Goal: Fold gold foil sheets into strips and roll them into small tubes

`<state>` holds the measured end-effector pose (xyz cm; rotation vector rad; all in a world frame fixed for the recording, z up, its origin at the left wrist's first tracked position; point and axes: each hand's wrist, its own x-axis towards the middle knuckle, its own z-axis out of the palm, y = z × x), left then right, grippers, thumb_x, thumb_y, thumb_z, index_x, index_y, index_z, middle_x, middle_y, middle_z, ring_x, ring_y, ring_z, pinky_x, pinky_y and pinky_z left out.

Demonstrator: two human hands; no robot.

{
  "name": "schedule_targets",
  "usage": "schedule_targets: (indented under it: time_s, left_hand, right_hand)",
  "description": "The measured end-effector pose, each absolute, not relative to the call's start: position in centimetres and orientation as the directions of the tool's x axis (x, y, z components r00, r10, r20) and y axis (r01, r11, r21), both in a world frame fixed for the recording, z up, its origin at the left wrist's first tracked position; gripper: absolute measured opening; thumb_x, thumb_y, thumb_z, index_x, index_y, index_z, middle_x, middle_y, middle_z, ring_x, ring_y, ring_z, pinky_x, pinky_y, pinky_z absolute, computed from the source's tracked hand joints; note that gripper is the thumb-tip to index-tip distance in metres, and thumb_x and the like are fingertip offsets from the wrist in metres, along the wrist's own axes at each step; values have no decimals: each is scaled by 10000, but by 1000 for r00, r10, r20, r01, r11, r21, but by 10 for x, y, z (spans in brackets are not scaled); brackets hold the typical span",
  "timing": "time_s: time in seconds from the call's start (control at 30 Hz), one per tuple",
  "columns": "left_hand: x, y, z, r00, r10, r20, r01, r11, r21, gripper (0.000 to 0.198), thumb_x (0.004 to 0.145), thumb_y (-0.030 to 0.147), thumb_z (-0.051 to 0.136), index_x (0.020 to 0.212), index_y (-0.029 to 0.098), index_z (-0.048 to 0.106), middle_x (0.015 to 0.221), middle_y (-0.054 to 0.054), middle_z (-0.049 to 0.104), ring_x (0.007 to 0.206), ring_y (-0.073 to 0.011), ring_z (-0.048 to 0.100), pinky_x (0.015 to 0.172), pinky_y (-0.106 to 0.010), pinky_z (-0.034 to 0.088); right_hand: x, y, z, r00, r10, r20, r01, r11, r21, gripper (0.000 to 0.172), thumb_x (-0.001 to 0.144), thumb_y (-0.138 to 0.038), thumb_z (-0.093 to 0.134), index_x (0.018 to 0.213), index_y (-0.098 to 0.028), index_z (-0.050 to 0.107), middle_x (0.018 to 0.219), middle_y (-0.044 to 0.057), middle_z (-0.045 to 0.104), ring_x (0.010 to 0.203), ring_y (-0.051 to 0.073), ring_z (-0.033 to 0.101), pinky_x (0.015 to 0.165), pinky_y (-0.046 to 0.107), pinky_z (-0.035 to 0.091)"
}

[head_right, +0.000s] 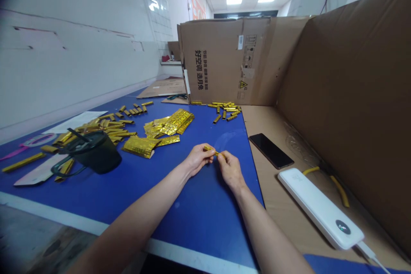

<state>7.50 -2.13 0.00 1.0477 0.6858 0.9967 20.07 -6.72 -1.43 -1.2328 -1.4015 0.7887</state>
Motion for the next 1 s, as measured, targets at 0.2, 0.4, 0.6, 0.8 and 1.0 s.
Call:
schedule_targets:
  time_s: [0.2, 0.4, 0.6, 0.8, 1.0]
  left_hand:
    - [74, -22, -2, 453, 891, 11, -310, 146, 940, 237, 538, 209, 697, 663, 110, 522, 527, 23, 515, 467, -60, 474, 479, -195, 366]
    - [75, -22, -1, 419, 907, -44, -294, 182, 938, 248, 570, 269, 684, 635, 110, 505, 513, 13, 519, 453, -64, 478, 456, -190, 361]
    - [75, -22, 0, 456, 889, -35, -207, 144, 968, 243, 557, 264, 696, 620, 105, 523, 481, 19, 516, 423, -58, 468, 452, -186, 356]
    - [74, -22, -2, 497, 865, -71, -218, 204, 954, 296, 594, 360, 666, 623, 98, 532, 467, 7, 509, 407, -62, 460, 422, -187, 335]
    - [75, -19, -4, 469, 882, -44, -251, 181, 951, 302, 605, 377, 657, 618, 98, 541, 469, 7, 508, 402, -56, 444, 412, -185, 322]
  right_hand:
    - [199, -68, -12, 116, 970, 215, 256, 180, -950, 321, 749, -441, 442, 608, -158, 498, 418, -62, 385, 381, 68, 296, 376, 202, 227]
    - [200, -69, -13, 121, 942, 313, 325, 260, -909, 335, 753, -433, 443, 578, -155, 509, 434, -49, 410, 419, 79, 340, 417, 204, 265]
    - [198, -71, -10, 47, 967, 252, 358, 220, -908, 333, 756, -438, 447, 594, -157, 520, 444, -47, 432, 403, 75, 350, 411, 200, 267]
    - [197, -72, -9, 23, 957, 288, 352, 262, -899, 374, 763, -447, 423, 530, -160, 475, 430, -46, 401, 410, 74, 335, 415, 200, 261]
    - [196, -73, -10, 8, 960, 279, 334, 260, -906, 378, 777, -458, 399, 566, -160, 492, 426, -44, 411, 399, 76, 340, 407, 199, 261]
